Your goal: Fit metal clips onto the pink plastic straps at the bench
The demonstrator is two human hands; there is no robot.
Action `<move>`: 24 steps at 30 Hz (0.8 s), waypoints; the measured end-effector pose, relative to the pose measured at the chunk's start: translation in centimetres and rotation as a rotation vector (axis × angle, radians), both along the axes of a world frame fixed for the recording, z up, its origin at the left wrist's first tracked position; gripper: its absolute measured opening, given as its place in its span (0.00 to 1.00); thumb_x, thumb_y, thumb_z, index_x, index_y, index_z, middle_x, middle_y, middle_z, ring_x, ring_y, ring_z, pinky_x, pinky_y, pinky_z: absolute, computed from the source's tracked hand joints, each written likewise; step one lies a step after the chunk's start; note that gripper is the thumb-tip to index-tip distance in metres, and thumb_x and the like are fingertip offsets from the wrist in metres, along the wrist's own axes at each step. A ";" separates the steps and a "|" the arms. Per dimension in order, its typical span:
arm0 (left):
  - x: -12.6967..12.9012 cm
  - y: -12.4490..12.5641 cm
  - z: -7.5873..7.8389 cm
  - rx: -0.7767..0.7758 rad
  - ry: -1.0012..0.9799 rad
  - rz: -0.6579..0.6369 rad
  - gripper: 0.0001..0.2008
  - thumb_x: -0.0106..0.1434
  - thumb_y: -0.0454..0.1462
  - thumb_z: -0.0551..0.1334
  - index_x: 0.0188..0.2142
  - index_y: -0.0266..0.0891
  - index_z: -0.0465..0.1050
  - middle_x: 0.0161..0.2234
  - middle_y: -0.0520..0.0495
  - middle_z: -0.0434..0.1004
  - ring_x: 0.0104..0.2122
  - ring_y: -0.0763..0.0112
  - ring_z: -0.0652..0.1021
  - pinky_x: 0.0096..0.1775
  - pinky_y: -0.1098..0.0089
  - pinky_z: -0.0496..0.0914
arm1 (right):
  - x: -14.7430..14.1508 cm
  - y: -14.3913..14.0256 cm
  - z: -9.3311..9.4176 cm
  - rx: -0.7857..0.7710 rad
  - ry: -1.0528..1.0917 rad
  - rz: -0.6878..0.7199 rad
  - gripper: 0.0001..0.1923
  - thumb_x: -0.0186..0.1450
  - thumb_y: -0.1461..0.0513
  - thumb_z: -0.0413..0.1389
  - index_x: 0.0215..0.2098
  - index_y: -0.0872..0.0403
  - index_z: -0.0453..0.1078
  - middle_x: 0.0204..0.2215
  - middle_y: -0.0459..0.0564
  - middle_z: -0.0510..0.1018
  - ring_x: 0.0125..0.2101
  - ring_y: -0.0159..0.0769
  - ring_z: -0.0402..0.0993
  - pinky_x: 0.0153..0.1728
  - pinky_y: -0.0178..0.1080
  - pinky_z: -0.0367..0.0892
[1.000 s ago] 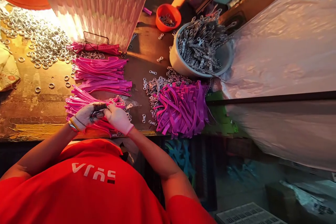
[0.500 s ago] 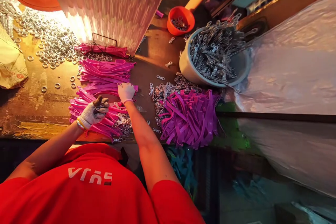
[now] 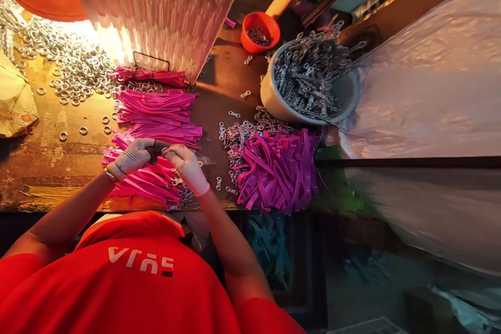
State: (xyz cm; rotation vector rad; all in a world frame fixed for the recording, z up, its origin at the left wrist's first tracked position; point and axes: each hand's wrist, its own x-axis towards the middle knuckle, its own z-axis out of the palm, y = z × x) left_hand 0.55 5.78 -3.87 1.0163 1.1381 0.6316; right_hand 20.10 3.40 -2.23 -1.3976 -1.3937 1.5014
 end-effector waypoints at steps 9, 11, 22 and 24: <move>-0.5 -3.5 1.0 -0.295 -0.206 0.132 0.23 0.55 0.50 0.73 0.40 0.36 0.75 0.20 0.53 0.70 0.14 0.81 0.61 0.16 0.78 0.50 | -0.8 -2.5 0.5 0.272 -0.477 0.201 0.18 0.72 0.63 0.51 0.56 0.53 0.76 0.54 0.53 0.82 0.55 0.41 0.76 0.60 0.42 0.66; -0.6 -3.8 1.0 -0.288 -0.202 0.138 0.22 0.54 0.51 0.73 0.38 0.37 0.73 0.20 0.53 0.69 0.14 0.81 0.61 0.16 0.78 0.49 | -1.6 -2.7 1.2 0.304 -0.639 0.259 0.19 0.72 0.64 0.50 0.57 0.55 0.75 0.55 0.56 0.81 0.56 0.42 0.76 0.59 0.42 0.66; -1.2 -3.8 0.5 0.280 0.293 -0.206 0.14 0.60 0.45 0.66 0.29 0.35 0.77 0.25 0.48 0.76 0.25 0.73 0.71 0.26 0.74 0.61 | -3.2 -3.3 1.5 0.332 -1.000 0.333 0.20 0.77 0.61 0.42 0.56 0.56 0.73 0.50 0.58 0.82 0.47 0.43 0.79 0.47 0.39 0.66; -1.4 -3.7 -0.2 0.172 0.246 -0.267 0.16 0.63 0.47 0.64 0.28 0.35 0.76 0.21 0.49 0.73 0.20 0.75 0.68 0.24 0.74 0.59 | -2.9 -3.2 1.5 0.313 -0.945 0.360 0.20 0.76 0.62 0.44 0.60 0.57 0.70 0.54 0.59 0.80 0.51 0.44 0.77 0.51 0.40 0.66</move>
